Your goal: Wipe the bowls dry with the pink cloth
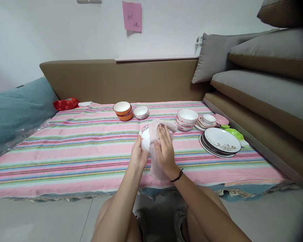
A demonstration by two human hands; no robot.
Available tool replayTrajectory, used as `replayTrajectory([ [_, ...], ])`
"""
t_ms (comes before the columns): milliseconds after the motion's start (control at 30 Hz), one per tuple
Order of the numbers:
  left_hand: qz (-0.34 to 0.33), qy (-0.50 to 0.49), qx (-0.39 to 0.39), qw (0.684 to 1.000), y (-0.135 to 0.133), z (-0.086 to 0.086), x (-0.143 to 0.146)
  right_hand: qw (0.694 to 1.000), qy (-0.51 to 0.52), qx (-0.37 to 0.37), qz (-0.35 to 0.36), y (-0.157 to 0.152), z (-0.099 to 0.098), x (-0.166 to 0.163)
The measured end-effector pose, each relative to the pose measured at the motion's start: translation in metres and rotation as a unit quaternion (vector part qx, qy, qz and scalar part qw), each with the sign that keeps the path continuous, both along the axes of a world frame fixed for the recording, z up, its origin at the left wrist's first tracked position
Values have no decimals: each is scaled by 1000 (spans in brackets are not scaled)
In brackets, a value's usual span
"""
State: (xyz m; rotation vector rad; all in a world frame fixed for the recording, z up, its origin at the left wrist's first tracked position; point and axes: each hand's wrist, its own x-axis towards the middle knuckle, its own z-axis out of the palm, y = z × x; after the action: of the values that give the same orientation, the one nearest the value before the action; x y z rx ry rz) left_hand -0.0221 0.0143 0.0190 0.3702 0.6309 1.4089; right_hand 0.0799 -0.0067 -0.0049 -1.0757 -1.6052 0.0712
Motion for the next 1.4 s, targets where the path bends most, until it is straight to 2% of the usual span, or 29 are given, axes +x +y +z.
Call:
replayTrajectory([
  [100, -10, -34, -18, 999, 1, 3, -8, 998, -55, 23, 22, -5, 3, -4],
  [233, -7, -42, -3, 999, 0, 5, -19, 994, -88, 53, 27, -7, 8, 3],
  [400, -29, 22, 13, 999, -5, 2, -26, 994, -107, 36, 1, -8, 17, 4],
  [500, -15, 38, 10, 999, -11, -5, -22, 983, -172, 35, 54, -15, 25, -7],
  [567, -9, 20, -21, 1000, -15, -8, -18, 967, -235, 43, 92, -22, 30, -13],
  [633, -10, -1, -51, 999, -18, -8, -16, 960, -254, 45, 114, -27, 32, -15],
  [733, -26, -20, -47, 998, -20, -2, -15, 980, -149, 44, 121, -29, 31, -8],
  [833, -60, -31, -31, 997, -21, 5, -13, 995, -16, 38, 88, -27, 29, 5],
  [967, -71, -28, -21, 997, -24, 7, -7, 998, -46, 15, 30, -29, 30, 21],
  [1133, -41, -10, -7, 999, -23, -1, 3, 994, -95, -37, -47, -42, 31, 38],
  [1300, -34, 65, 81, 994, -22, -5, 15, 986, -33, -157, -53, -42, 24, 56],
  [1400, -39, 97, 91, 990, -22, -4, 20, 979, 17, -198, -40, -37, 18, 61],
])
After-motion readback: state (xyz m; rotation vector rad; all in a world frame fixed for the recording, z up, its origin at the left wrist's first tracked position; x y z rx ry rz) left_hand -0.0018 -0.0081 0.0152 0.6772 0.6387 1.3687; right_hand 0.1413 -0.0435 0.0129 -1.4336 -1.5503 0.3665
